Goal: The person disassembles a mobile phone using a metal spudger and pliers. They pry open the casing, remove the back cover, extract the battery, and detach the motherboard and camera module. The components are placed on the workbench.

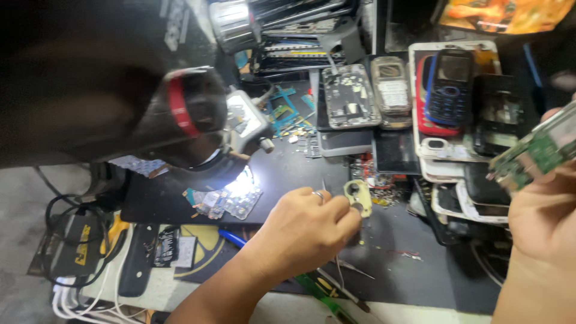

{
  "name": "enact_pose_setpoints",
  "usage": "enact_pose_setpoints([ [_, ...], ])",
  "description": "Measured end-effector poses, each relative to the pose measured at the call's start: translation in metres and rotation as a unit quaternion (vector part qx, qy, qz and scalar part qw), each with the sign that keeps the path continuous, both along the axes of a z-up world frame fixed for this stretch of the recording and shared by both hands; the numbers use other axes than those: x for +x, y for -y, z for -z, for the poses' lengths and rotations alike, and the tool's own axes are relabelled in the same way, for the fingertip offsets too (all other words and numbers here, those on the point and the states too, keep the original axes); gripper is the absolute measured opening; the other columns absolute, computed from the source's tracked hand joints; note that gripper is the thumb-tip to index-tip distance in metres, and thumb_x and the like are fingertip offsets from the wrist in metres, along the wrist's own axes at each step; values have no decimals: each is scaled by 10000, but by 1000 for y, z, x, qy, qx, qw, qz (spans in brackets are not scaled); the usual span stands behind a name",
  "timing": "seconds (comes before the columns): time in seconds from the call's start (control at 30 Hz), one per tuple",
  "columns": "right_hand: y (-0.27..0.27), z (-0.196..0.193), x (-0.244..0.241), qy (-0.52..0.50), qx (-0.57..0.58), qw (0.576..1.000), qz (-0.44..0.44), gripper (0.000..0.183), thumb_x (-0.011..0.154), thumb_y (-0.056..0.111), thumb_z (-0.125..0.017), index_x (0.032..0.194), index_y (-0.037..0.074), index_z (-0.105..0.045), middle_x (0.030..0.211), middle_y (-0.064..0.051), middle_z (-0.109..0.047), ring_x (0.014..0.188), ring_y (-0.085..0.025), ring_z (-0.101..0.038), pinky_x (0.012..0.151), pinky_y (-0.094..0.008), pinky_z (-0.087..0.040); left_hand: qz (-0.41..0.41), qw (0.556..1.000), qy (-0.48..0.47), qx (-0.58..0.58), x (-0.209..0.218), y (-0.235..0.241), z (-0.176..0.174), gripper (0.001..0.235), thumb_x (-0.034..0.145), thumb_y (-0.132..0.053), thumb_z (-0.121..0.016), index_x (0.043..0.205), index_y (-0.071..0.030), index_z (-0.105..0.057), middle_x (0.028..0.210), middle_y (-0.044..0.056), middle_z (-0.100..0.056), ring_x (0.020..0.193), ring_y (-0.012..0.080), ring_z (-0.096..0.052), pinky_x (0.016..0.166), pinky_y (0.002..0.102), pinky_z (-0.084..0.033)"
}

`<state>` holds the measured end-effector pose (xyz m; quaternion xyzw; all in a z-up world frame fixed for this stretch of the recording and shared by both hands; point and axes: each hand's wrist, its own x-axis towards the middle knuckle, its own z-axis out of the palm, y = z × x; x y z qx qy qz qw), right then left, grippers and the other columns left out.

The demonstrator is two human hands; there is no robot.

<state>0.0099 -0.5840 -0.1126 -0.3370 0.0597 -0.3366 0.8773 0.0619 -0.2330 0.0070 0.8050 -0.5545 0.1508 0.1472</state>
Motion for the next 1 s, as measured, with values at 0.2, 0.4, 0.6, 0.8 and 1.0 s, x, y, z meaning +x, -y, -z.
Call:
enact_pose_setpoints([
  [0.2, 47, 8, -2, 142, 68, 988, 1, 129, 1179, 33, -568, 1285, -41, -571, 1270, -153, -633, 1201, -215, -621, 1084, -298, -519, 80, 995, 38, -42, -14, 30, -10, 82, 901, -157, -678, 905, -89, -633, 865, 11, -600, 779, 187, -648, 657, 344, -468],
  [0.4, 24, -38, 3, 87, 113, 984, 107, 190, 1030, -60, -608, 1211, -95, -651, 1209, -193, -721, 1135, -252, -717, 1068, -327, -612, 94, 991, 92, -14, 1, 76, -21, 84, 900, -166, -683, 829, -122, -670, 806, 22, -621, 690, 201, -653, 618, 370, -493],
  [0.6, 1, -79, -2, 111, 61, 982, 138, 24, 1185, -55, -551, 1196, -41, -566, 1143, -136, -659, 1067, -214, -665, 1015, -330, -559, 80, 992, 98, -17, 28, 128, -30, 113, 922, -163, -668, 816, -128, -655, 778, 35, -615, 637, 221, -687, 526, 398, -498],
  [0.8, -11, -101, -3, 98, 170, 965, 173, 213, 1054, -66, -536, 1266, -68, -515, 1142, -190, -664, 991, -253, -703, 941, -362, -610, 95, 987, 125, -15, 50, 159, -31, 101, 926, -120, -657, 833, -85, -644, 786, 62, -625, 674, 225, -707, 462, 384, -504],
  [1.0, -11, -91, -6, 92, 55, 984, 140, 142, 1097, -26, -551, 1232, 5, -518, 1180, -141, -662, 1070, -220, -688, 994, -365, -614, 71, 989, 122, -51, 49, 163, -35, 45, 876, -101, -671, 895, -63, -657, 803, 66, -620, 687, 263, -693, 516, 432, -514],
])
